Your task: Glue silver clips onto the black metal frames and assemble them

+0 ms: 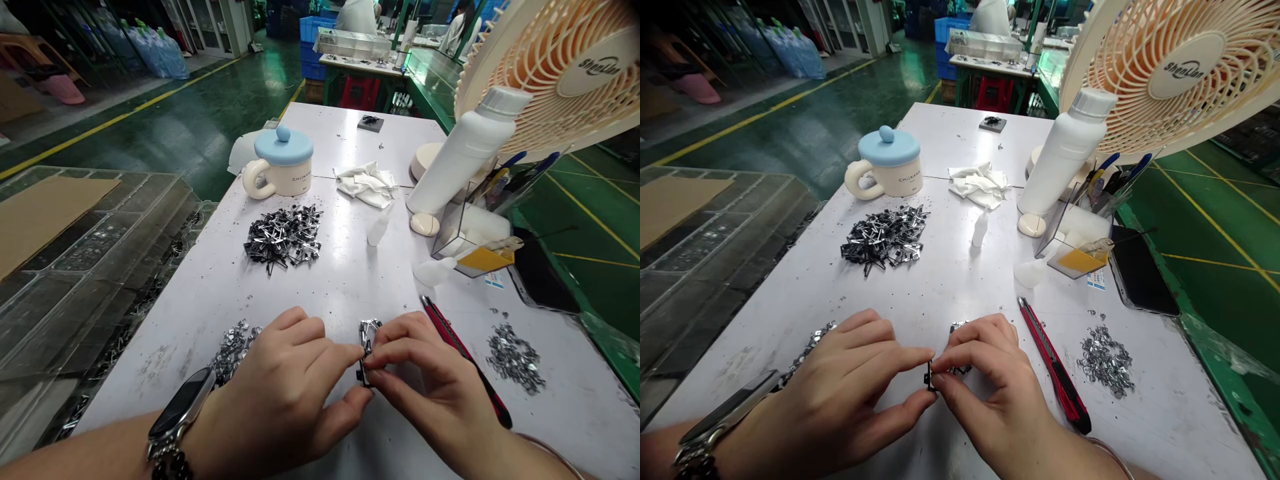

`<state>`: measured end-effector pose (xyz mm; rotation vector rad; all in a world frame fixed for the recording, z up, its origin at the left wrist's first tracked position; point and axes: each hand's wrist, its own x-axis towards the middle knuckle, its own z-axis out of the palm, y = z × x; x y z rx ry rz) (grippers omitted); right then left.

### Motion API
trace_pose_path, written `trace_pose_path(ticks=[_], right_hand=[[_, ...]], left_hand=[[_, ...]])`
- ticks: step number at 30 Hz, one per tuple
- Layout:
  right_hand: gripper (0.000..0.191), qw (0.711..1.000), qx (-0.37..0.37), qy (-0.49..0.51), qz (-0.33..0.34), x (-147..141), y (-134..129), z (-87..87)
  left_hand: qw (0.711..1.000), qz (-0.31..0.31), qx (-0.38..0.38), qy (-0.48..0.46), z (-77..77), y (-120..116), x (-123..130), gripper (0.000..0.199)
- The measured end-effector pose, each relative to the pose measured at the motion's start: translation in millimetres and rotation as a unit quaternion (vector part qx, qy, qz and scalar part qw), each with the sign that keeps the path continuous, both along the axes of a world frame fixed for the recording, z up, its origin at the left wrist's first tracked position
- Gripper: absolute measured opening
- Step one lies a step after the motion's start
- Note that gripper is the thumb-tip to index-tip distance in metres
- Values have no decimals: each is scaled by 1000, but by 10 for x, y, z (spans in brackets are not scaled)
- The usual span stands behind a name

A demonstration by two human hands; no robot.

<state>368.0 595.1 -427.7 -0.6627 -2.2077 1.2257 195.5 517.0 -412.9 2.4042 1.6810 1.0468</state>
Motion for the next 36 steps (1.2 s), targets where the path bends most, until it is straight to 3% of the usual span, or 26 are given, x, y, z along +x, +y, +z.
trace_pose_path(ticks=[6,14,36], right_hand=[[8,997,-57,-38,27,14,30,42],[8,996,-68,-58,28,22,25,56],[6,995,0,-84,46,39,58,71]], left_hand=[[1000,-1,-11,-6,-17,-24,-2,10],[1000,-9,-28,-3,-27,-20,4,10],[997,-32,-53,-40,-33,12,-8,11]])
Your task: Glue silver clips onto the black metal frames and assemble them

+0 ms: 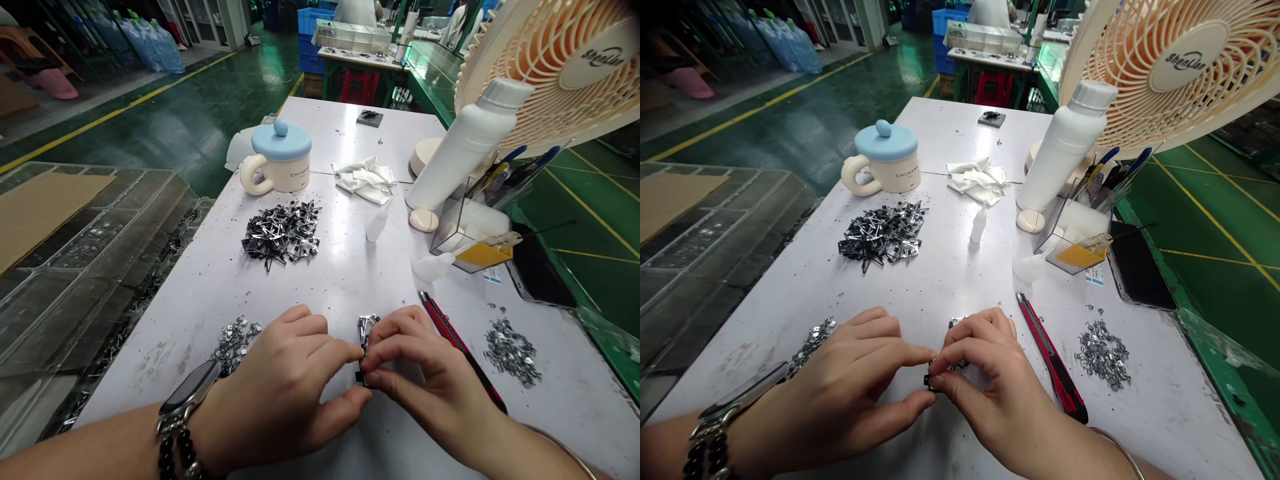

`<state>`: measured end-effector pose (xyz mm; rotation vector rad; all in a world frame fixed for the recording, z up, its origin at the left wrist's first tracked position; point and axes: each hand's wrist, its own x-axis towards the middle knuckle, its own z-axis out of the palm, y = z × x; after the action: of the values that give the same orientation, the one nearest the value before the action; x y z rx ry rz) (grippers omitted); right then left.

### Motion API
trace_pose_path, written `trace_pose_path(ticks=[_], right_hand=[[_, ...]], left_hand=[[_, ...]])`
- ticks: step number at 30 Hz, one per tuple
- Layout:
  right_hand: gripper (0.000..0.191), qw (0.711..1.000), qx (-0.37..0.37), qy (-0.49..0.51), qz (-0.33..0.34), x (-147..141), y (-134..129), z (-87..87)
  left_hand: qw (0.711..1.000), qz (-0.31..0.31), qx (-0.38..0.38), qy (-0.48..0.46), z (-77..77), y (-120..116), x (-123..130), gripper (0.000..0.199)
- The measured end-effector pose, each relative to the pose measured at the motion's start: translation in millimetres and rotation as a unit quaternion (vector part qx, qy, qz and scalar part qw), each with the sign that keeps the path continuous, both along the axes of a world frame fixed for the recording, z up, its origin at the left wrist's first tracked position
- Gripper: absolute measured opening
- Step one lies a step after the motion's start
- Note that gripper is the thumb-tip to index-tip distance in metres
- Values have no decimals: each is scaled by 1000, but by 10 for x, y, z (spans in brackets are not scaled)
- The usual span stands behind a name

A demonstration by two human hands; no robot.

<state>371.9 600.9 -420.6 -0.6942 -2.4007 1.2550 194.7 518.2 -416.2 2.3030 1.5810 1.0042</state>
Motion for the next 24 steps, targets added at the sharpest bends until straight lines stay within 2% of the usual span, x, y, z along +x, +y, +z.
trace_pose_path(ticks=[8,15,20,22,24], right_hand=[[8,1000,16,25,1,32,27,19],[23,995,69,68,-4,129,79,59],[24,994,87,68,-8,130,69,92],[23,993,98,69,-20,129,70,117],[23,985,136,79,-66,158,110,147]], left_hand=[[998,11,-29,-51,53,8,-5,15],[977,28,-133,-163,98,25,-18,18],[968,29,-158,-194,130,25,-25,18],[968,27,-160,-194,128,20,-26,17],[968,24,-154,-198,113,13,-26,16]])
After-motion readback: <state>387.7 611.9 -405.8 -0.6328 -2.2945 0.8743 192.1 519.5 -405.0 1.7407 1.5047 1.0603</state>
